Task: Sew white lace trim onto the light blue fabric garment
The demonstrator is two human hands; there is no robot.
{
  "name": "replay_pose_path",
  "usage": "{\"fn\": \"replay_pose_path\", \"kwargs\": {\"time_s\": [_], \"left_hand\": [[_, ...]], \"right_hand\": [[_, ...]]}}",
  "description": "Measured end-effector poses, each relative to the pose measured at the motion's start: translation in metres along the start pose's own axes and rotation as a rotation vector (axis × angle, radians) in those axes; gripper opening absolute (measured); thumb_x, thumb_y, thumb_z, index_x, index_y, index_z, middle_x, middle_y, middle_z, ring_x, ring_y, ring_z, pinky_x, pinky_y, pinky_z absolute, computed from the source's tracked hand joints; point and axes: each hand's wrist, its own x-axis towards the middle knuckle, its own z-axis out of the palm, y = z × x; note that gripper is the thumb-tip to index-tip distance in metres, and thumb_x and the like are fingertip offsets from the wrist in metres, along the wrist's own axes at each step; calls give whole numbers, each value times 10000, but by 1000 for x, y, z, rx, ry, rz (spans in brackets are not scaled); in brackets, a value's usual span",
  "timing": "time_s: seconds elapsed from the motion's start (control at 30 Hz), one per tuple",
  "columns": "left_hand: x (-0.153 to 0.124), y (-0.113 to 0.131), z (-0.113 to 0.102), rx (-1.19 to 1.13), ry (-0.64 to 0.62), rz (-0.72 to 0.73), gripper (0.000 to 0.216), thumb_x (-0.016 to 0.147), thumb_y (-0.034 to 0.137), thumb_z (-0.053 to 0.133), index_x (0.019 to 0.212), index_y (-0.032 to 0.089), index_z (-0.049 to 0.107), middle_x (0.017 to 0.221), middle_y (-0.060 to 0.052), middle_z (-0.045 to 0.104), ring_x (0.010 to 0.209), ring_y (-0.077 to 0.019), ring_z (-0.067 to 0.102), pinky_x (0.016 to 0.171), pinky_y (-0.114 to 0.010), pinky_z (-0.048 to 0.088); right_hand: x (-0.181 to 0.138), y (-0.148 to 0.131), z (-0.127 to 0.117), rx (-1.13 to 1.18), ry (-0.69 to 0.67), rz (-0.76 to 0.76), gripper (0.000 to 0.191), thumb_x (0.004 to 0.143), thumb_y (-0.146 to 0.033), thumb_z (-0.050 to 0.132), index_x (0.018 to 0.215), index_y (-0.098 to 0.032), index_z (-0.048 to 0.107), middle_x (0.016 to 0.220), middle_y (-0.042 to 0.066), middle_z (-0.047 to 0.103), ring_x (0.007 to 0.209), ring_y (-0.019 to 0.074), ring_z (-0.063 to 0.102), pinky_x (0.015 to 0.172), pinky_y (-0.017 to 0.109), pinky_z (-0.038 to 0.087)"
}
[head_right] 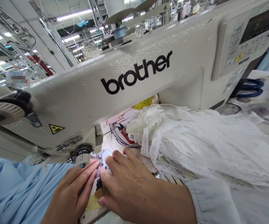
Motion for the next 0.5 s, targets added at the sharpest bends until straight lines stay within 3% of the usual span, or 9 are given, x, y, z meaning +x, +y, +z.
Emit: {"fn": "replay_pose_path", "kwargs": {"time_s": [0.33, 0.5], "left_hand": [[-2, 4, 3, -92, 18, -125, 240, 962, 163, 444, 1133, 153, 613, 995, -77, 705, 902, -209, 682, 803, -376, 572], [-3, 8, 0, -142, 16, -201, 216, 952, 158, 462, 1120, 164, 597, 1024, -69, 692, 978, -199, 658, 891, -362, 552]], "right_hand": [[0, -2, 0, -73, 32, -26, 289, 901, -452, 637, 1000, -181, 617, 953, 55, 639, 936, 275, 546, 818, 421, 393], [-3, -1, 9, -95, 148, -59, 244, 896, -387, 648, 1052, -204, 606, 1021, 45, 652, 884, 258, 565, 792, 414, 367]]}}
